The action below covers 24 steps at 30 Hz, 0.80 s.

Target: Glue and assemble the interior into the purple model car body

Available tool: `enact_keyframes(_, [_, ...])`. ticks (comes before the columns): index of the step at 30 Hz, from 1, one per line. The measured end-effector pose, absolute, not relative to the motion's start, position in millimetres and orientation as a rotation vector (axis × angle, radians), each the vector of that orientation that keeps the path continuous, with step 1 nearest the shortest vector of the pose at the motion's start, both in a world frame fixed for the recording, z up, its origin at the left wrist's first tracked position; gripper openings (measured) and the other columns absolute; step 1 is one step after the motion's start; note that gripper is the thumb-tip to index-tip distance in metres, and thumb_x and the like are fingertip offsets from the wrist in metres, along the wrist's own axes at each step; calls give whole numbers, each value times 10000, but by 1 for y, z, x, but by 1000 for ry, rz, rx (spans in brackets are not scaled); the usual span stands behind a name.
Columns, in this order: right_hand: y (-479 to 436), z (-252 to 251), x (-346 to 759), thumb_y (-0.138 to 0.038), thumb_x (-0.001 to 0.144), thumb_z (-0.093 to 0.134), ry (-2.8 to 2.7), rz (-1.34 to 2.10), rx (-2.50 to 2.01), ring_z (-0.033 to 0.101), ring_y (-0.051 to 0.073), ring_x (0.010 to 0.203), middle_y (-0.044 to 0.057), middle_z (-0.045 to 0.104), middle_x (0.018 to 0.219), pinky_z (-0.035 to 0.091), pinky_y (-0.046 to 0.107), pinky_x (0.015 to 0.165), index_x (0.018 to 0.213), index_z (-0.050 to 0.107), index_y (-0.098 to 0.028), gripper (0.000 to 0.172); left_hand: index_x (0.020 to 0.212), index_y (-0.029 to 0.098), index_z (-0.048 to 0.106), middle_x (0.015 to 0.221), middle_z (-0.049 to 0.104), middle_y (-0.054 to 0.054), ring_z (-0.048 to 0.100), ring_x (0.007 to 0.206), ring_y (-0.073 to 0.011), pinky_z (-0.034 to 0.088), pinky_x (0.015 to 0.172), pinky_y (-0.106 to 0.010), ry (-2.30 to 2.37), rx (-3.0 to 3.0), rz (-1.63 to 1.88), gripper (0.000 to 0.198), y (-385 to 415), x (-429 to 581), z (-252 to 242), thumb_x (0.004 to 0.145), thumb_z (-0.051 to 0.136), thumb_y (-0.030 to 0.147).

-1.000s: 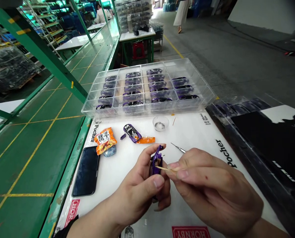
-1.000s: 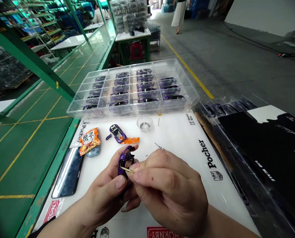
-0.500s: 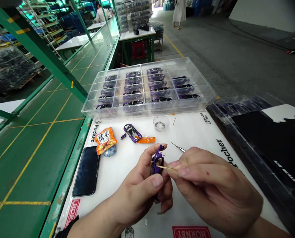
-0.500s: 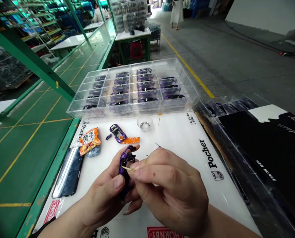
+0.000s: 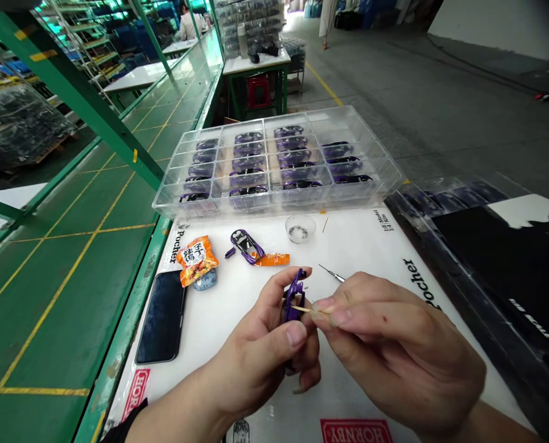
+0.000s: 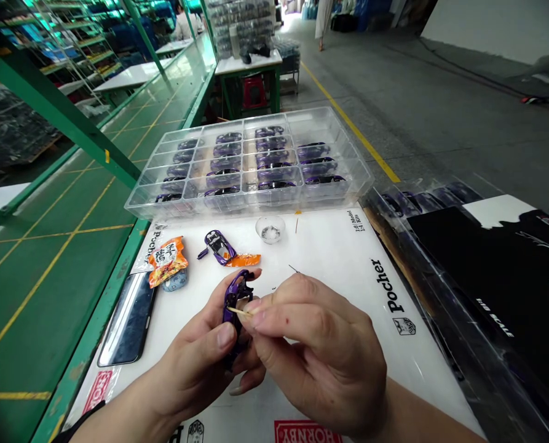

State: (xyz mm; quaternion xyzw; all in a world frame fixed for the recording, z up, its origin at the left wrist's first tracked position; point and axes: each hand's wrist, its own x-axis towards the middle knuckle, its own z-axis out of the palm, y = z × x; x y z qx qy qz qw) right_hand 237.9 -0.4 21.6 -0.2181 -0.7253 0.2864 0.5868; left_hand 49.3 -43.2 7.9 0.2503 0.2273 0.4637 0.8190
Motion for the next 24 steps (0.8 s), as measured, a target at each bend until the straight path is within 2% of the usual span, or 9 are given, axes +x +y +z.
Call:
enact_keyframes(8, [0, 20, 238, 145, 858, 752, -1694, 664, -501, 834, 188, 931, 50, 855, 1042, 748, 319, 805, 1202, 762, -170, 467, 1561, 363, 548, 823, 500, 63, 455, 645, -78, 492, 588, -182, 482, 554, 999, 564, -42, 51, 4, 1053, 792, 383])
enact_keyframes(18, [1, 17, 237, 92, 853, 782, -1675, 659, -573, 838, 222, 883, 32, 869, 985, 743, 362, 760, 1211, 791, -236, 486, 1554, 372, 531, 815, 532, 61, 461, 655, -84, 474, 595, -180, 524, 531, 1017, 574, -43, 51, 7, 1052, 807, 360])
enact_keyframes(24, [0, 14, 236, 84, 865, 799, -1630, 708, -594, 822, 215, 874, 33, 853, 994, 725, 365, 768, 1198, 800, -243, 467, 1545, 400, 552, 894, 566, 47, 508, 674, -82, 498, 595, -181, 487, 521, 1035, 612, -42, 52, 3, 1018, 858, 348])
